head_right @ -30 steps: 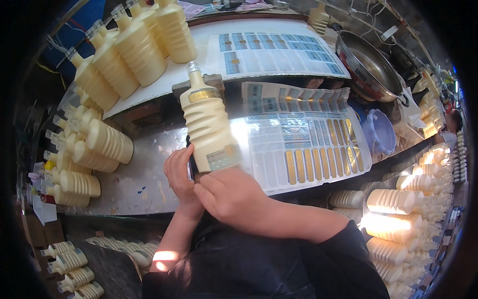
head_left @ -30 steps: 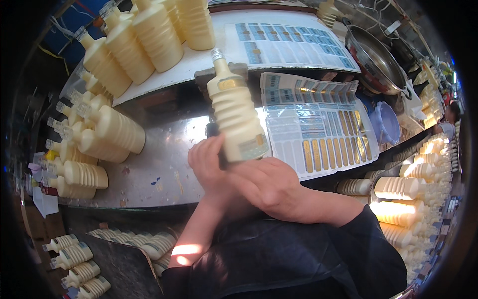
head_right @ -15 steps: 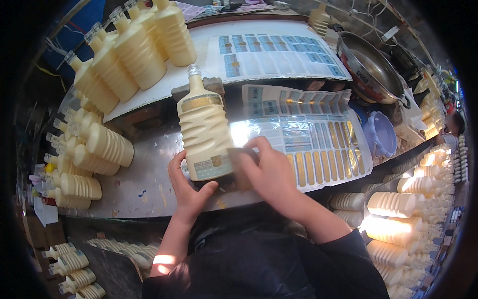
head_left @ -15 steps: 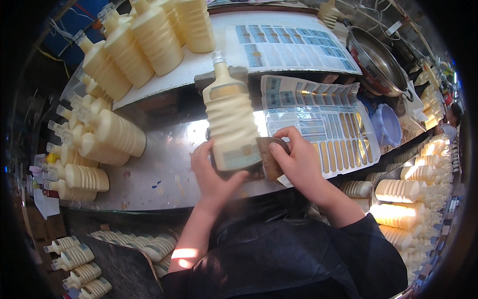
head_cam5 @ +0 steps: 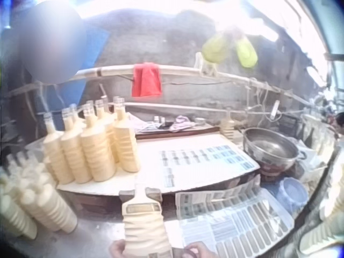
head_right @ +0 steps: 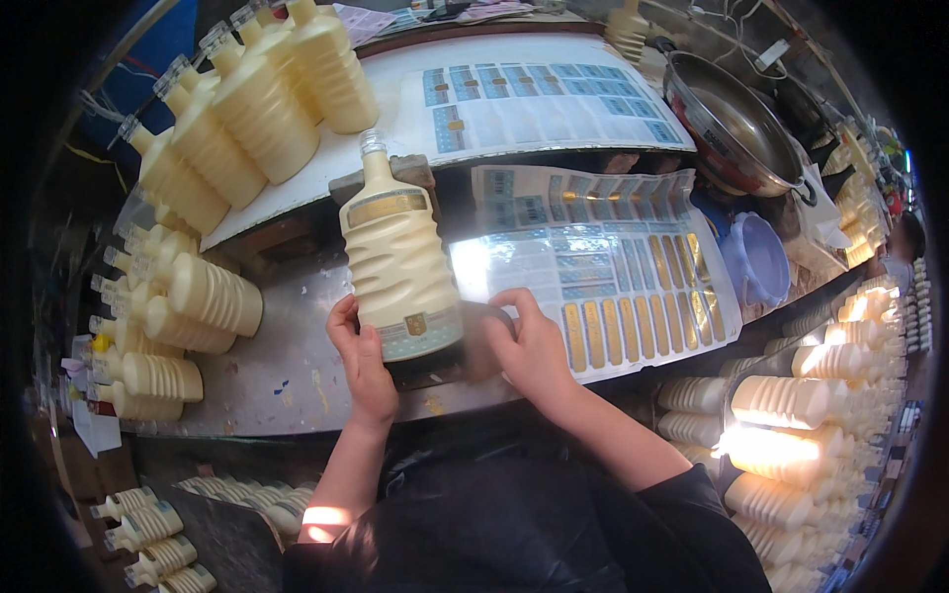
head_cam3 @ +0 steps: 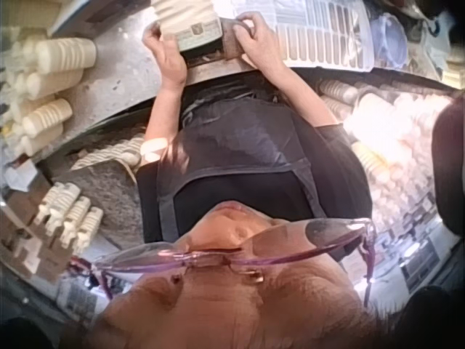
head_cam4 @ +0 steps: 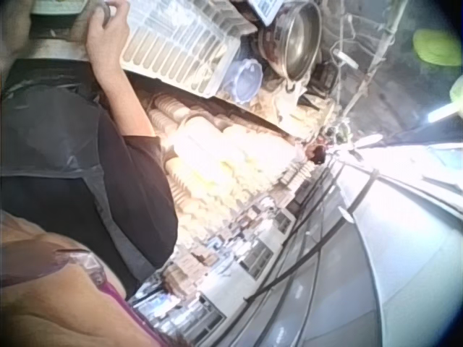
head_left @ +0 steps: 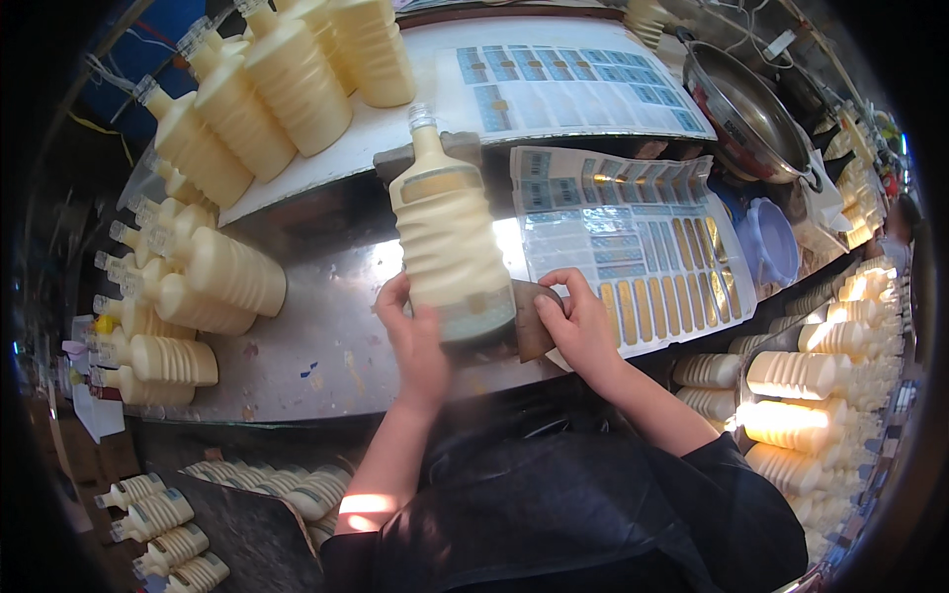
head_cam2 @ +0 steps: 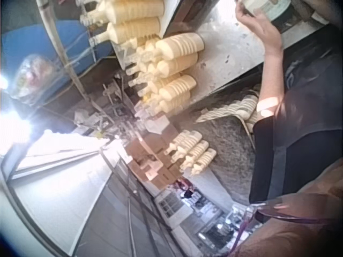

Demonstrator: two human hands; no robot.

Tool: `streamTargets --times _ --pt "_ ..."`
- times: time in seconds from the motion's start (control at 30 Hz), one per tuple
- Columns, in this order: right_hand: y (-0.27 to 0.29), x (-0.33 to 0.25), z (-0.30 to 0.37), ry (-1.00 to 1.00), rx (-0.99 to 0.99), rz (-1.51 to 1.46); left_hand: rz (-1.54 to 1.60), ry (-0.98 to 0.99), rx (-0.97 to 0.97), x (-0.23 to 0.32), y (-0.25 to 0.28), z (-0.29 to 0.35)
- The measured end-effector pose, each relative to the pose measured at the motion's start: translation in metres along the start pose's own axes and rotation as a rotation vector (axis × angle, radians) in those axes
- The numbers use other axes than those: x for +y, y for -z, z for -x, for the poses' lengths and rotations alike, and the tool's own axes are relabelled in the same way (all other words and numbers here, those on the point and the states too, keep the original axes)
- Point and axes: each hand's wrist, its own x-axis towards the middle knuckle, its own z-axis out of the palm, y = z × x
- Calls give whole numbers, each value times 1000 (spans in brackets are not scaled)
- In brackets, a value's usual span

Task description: The person repeatedly applies rectangular labels to the necks of cream-colored plastic bottles. They peel each label from a sheet, position it on the bottle, and smooth it down with their fingers. Finished bottles are placed on a nearby table.

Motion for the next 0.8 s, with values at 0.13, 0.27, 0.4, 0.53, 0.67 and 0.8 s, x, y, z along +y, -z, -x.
streamTargets --times 0.13,0.27,0.4,0.53,0.67,0.8 --pt "-3 -11 1 177 50 -93 43 41 23 0 2 2" --pt "-18 -62 17 332 -146 215 209 61 44 8 -2 4" --pt "-14 -47 9 292 -76 300 -120 47 13 11 -1 1" --pt "1 -2 1 106 -30 159 -42 21 -2 4 1 3" --pt "-1 8 1 117 21 57 113 48 -15 2 6 3" --pt "-1 -35 11 215 69 -128 -327 -159 -139 3 21 7"
